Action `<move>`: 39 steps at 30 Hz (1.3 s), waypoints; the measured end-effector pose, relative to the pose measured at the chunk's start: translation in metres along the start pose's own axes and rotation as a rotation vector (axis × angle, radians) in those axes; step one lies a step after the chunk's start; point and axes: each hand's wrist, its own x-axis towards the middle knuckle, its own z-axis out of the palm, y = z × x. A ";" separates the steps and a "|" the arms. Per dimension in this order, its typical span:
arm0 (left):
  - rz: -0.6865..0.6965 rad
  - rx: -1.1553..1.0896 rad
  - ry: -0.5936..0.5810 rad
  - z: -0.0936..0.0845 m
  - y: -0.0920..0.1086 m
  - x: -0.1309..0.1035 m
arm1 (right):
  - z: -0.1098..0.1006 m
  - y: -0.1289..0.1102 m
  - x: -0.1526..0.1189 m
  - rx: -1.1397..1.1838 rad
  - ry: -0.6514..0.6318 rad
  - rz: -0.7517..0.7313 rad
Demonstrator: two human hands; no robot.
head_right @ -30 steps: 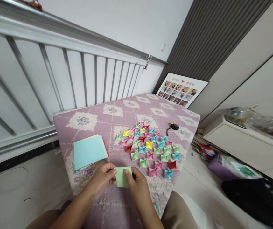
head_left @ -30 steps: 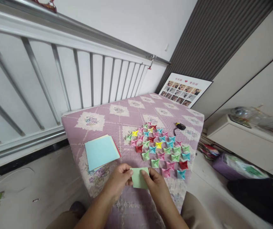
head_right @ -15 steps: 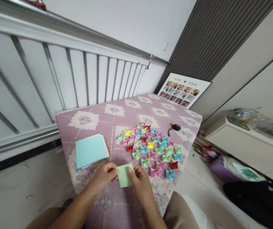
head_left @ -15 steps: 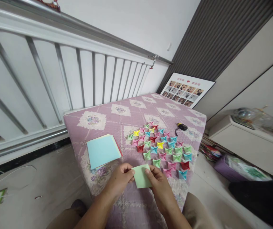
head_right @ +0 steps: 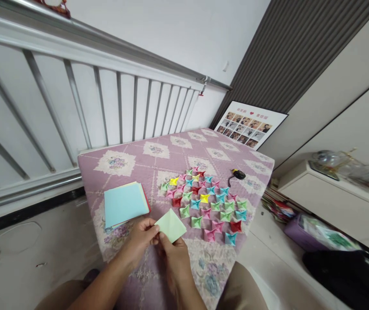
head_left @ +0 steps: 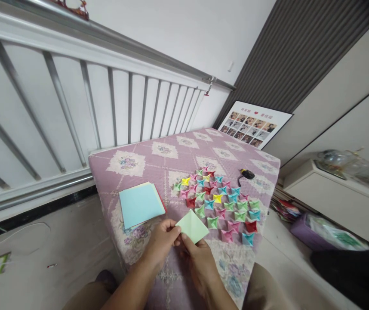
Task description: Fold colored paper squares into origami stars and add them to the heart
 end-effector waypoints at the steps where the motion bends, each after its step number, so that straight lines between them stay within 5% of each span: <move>1: 0.004 0.004 0.000 0.000 0.000 0.000 | 0.000 0.001 0.002 -0.011 0.006 -0.020; 7: -0.016 0.043 -0.008 0.000 0.002 0.001 | -0.003 0.001 0.007 -0.092 0.034 -0.118; 26: 0.058 0.307 -0.031 0.003 0.007 -0.005 | -0.011 0.000 0.006 -0.244 -0.081 -0.112; 39: 0.018 0.198 -0.013 -0.005 0.002 0.005 | -0.018 -0.003 0.006 -0.267 -0.030 -0.081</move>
